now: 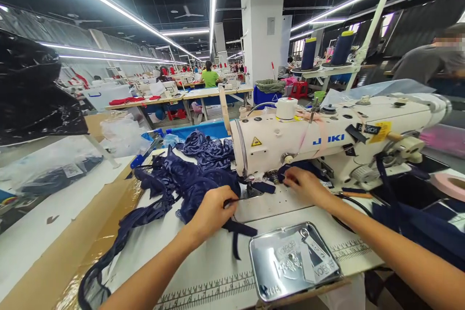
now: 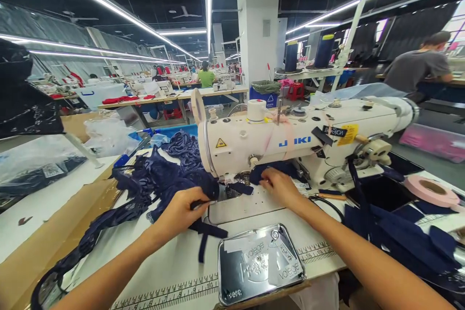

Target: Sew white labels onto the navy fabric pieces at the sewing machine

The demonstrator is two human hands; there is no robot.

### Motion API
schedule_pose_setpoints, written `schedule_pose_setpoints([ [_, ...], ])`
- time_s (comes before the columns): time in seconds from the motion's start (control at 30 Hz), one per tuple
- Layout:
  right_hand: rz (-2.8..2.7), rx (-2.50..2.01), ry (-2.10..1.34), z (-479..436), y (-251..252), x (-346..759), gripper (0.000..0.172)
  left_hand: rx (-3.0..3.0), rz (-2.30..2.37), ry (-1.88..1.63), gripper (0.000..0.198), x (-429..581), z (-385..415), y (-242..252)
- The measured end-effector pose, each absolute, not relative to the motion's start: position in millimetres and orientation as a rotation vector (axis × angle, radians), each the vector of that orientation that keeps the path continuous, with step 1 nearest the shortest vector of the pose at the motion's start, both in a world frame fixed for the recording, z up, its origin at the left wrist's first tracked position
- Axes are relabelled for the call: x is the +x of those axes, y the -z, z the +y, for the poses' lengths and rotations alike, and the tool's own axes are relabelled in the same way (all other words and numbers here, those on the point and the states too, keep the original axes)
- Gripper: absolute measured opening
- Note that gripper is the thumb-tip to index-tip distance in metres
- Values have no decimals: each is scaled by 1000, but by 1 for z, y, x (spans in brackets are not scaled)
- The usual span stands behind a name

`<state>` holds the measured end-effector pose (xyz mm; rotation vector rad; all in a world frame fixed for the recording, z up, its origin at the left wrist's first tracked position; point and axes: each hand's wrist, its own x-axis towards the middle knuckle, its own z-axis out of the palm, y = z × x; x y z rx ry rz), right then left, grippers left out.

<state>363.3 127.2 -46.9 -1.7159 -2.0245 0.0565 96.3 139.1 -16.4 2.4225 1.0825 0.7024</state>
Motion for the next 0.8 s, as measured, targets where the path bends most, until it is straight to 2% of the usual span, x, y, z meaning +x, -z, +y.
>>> schedule_pose_setpoints([
  [0.07,-2013,-1832,94,140,48,381,13,2898,1048,-740,18,108,146,22],
  [0.17,-2028,-1910,215,153,52,386,11,3383,790,-569,19,136,153,40],
  [0.27,-2049,-1951,324,158,56,384,13,3489,665,-475,17,152,157,61],
  [0.47,-1982,-1996,408,149,51,388,24,3556,549,-530,18,132,157,73],
  [0.53,-1961,-1844,294,142,52,379,25,3584,526,-523,19,127,155,72],
  [0.6,-1920,-1693,32,137,58,365,25,3603,522,-449,19,126,153,70],
  [0.7,-1882,-1728,-291,131,69,347,19,3610,531,-316,20,129,150,69],
  [0.8,-2005,-1713,-269,125,75,345,18,3606,566,-290,22,129,147,70],
])
